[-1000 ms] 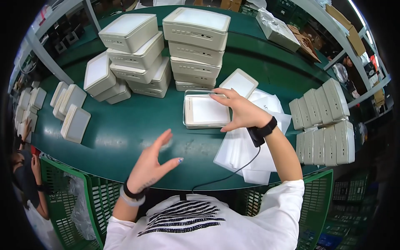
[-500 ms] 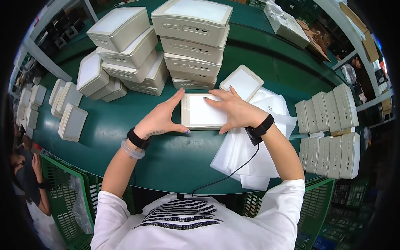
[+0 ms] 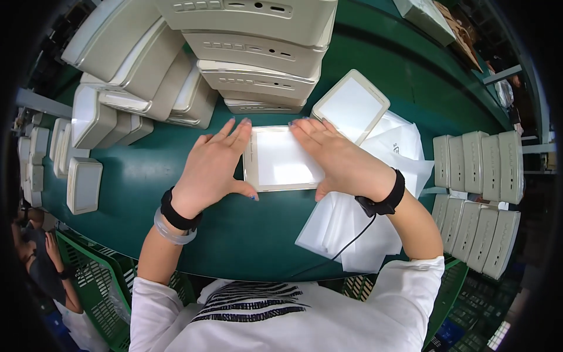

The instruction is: The person removes a plastic cover from a bag, fits it onto a light box, and repeats this process. Then, the person slides the light box into a white pouch and places it into a green crate.

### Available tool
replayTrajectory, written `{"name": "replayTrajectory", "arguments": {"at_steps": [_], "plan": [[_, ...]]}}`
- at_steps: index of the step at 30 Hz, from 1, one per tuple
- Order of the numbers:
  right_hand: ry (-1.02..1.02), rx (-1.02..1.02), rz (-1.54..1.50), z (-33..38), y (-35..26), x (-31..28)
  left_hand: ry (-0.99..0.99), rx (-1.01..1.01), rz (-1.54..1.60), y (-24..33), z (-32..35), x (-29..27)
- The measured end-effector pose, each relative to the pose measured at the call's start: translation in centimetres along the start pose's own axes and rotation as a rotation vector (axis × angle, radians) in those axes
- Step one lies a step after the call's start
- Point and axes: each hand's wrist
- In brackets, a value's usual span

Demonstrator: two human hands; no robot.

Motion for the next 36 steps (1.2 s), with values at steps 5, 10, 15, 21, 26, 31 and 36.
{"name": "replayTrajectory", "arguments": {"at_steps": [5, 10, 15, 21, 26, 31, 36], "plan": [[0.011, -0.001, 0.063, -0.1, 0.0, 0.1, -0.011, -0.030, 0.002, 0.1, -0.1, -0.1], [0.115, 0.047, 0.254, 0.2, -0.7, 1.7, -0.069, -0.125, 0.223, 0.4, 0.8, -0.9], [0.332, -0.058, 0.245, 1.2, -2.7, 2.5, 0.174, -0.152, 0.541, -0.5, 3.3, 3.3], [0.635, -0.200, 0.643, 3.3, -9.4, 5.0, 0.777, 0.105, 1.256, 3.7, 7.1, 3.2], [1.146, -0.456, 0.284, 2.3, -12.8, 5.6, 1.109, 0.371, 0.863, 3.5, 11.0, 2.4], [0.979, -0.510, -0.736, 1.3, -15.0, 5.9, 1.141, 0.360, 0.831, 3.8, 13.4, 2.3], [1.048, -0.372, -0.791, 0.8, -14.7, 7.9, 1.060, 0.392, 0.941, 4.3, 15.0, 0.8]]}}
Point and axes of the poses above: each hand's wrist, its own z-axis away from the middle knuckle, its own x-axis out of the palm, y = z × x, and after that the axes turned 9 degrees about -y, right-handed
